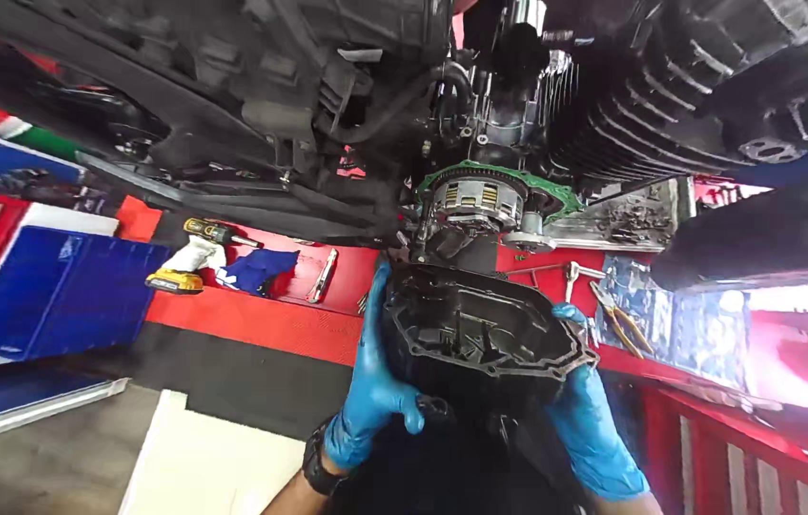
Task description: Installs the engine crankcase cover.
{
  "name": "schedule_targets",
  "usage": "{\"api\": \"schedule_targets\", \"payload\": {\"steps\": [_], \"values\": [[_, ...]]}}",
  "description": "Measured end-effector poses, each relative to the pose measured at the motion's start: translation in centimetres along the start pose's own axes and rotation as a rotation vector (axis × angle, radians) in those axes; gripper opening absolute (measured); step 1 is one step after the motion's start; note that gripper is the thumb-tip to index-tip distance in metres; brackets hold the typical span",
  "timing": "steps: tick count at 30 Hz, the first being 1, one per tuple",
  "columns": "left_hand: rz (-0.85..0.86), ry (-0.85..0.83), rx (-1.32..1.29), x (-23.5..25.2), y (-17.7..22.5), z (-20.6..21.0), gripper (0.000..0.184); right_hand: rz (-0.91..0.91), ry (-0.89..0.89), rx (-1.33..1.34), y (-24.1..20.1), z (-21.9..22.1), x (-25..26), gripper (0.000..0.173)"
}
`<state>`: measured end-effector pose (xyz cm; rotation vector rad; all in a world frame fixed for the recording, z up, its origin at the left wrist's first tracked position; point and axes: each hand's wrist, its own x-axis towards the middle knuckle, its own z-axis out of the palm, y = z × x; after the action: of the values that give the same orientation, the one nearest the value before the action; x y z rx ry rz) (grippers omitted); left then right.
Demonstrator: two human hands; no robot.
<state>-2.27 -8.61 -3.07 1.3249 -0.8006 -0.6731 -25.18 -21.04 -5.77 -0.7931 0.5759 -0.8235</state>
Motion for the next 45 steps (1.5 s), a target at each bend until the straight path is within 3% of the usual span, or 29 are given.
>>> {"api": "schedule_targets", "payload": {"steps": [8,13,25,31,34,40,45], "values": [[-0.142,0.014,-0.111,3.4,-0.9,-0.3,0.143,0.108,0.109,0.01,0.5,0.9,3.6,0.059],[-0.218,0.017,-0.065,4.1,0.1,0.1,0.15,0.145,0.167,0.019,-0.7,1.4,4.4,0.057],[-0.344,-0.142,0.645,7.2,4.8,0.3,0.145,0.215,0.175,0.16,-2.2,0.5,5.1,0.046],[-0.277,-0.306,0.918,9.5,6.3,-0.2,0.141,0.236,0.252,0.178,-1.8,0.2,5.7,0.049],[-0.246,-0.369,1.006,10.2,6.9,-0.3,0.141,0.187,0.191,0.207,-1.1,-0.3,5.9,0.05],[-0.094,-0.388,1.132,10.9,6.7,-0.7,0.137,0.158,0.202,0.255,-0.6,0.6,6.8,0.051],[-0.134,-0.414,1.115,11.2,6.8,-1.5,0.14,0.114,0.233,0.148,0.2,0.7,6.5,0.061]]}}
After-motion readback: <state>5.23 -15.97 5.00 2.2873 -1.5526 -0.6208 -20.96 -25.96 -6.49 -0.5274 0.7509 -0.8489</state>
